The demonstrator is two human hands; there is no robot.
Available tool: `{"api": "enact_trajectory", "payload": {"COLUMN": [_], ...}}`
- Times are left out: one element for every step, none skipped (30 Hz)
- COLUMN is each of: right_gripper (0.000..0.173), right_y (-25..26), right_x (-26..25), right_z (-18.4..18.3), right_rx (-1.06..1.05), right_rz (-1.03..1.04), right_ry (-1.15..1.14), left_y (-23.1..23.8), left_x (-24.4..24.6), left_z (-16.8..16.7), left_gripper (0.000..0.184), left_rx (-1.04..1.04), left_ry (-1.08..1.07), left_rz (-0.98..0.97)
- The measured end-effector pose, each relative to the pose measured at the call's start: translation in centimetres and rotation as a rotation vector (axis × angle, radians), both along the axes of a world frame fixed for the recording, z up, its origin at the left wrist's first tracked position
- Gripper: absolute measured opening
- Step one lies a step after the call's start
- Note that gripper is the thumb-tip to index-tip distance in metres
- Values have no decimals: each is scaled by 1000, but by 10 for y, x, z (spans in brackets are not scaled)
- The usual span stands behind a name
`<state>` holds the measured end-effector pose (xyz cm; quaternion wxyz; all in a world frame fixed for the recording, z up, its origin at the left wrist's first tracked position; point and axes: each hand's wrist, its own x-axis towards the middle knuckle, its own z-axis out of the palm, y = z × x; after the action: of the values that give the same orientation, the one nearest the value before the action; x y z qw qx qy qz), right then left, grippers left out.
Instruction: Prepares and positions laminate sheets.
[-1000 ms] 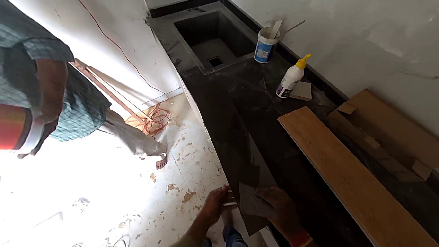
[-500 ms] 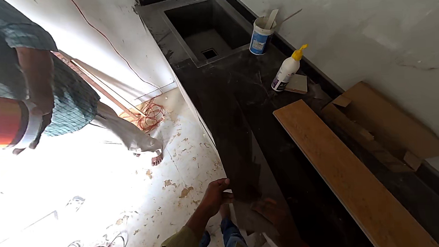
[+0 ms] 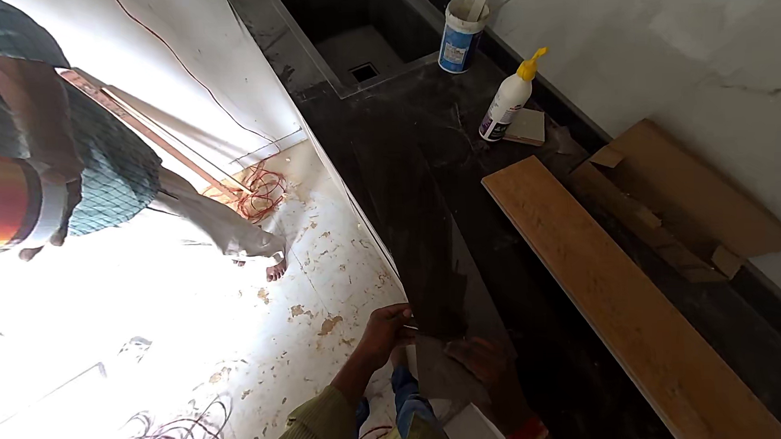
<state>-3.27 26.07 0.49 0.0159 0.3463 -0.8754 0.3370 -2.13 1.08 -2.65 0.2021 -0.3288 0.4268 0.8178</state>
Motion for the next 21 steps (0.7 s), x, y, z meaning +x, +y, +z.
{"api": "enact_trajectory", "payload": {"right_gripper": [19,19,20,20,20,21,23,24,23,24,25,28,28,27,24,21,20,19,19,19,19], "right_y": [3,5,7,9,11,11,11,11,10,9,9,9,9,9,9,9,10,12,14,17,18], "right_x": [6,10,14,17,17,16,13,9,4,0,-4,-6,-6,-6,-4,0,7,14,22,31,41], "right_z": [-1,-2,-3,-3,-3,-3,-2,1,5,8,9,8,4,2,2,2,3,4,4,4,2], "right_rx": [6,11,7,-7,-25,-46,-63,-78,-84,-70,-45,-22,-10,-9,-7,-8,-8,-11,-8,6,24], "right_rz": [5,9,6,0,-12,-34,-61,-96,-136,-168,-184,-186,-185,-175,-159,-140,-125,-108,-94,-85,-81], "right_ry": [1,1,-6,-17,-26,-33,-30,-25,-18,-7,-2,-16,-40,-56,-72,-85,-88,-86,-79,-69,-53], "left_y": [1,2,2,3,4,6,8,10,11,11,12,12,12,12,12,13,14,15,17,18,19], "left_x": [-1,-2,0,4,8,12,14,13,11,9,7,6,5,3,0,-1,0,0,-1,-2,-2], "left_z": [-1,0,0,0,-1,-3,-3,-2,1,2,2,1,-1,-2,-2,-1,-1,-1,-2,-2,-2], "left_gripper": [26,26,27,28,28,26,25,23,22,21,21,21,20,20,19,18,17,16,16,16,17], "left_rx": [-11,-9,6,23,35,40,49,56,53,42,26,10,1,3,4,2,-4,-15,-21,-20,-17], "left_ry": [-12,-16,-17,-15,-4,12,24,26,23,22,22,20,14,8,2,-11,-31,-44,-53,-57,-59], "left_rz": [18,27,29,12,-24,-70,-107,-128,-141,-148,-152,-150,-140,-128,-111,-94,-76,-64,-50,-40,-32]}}
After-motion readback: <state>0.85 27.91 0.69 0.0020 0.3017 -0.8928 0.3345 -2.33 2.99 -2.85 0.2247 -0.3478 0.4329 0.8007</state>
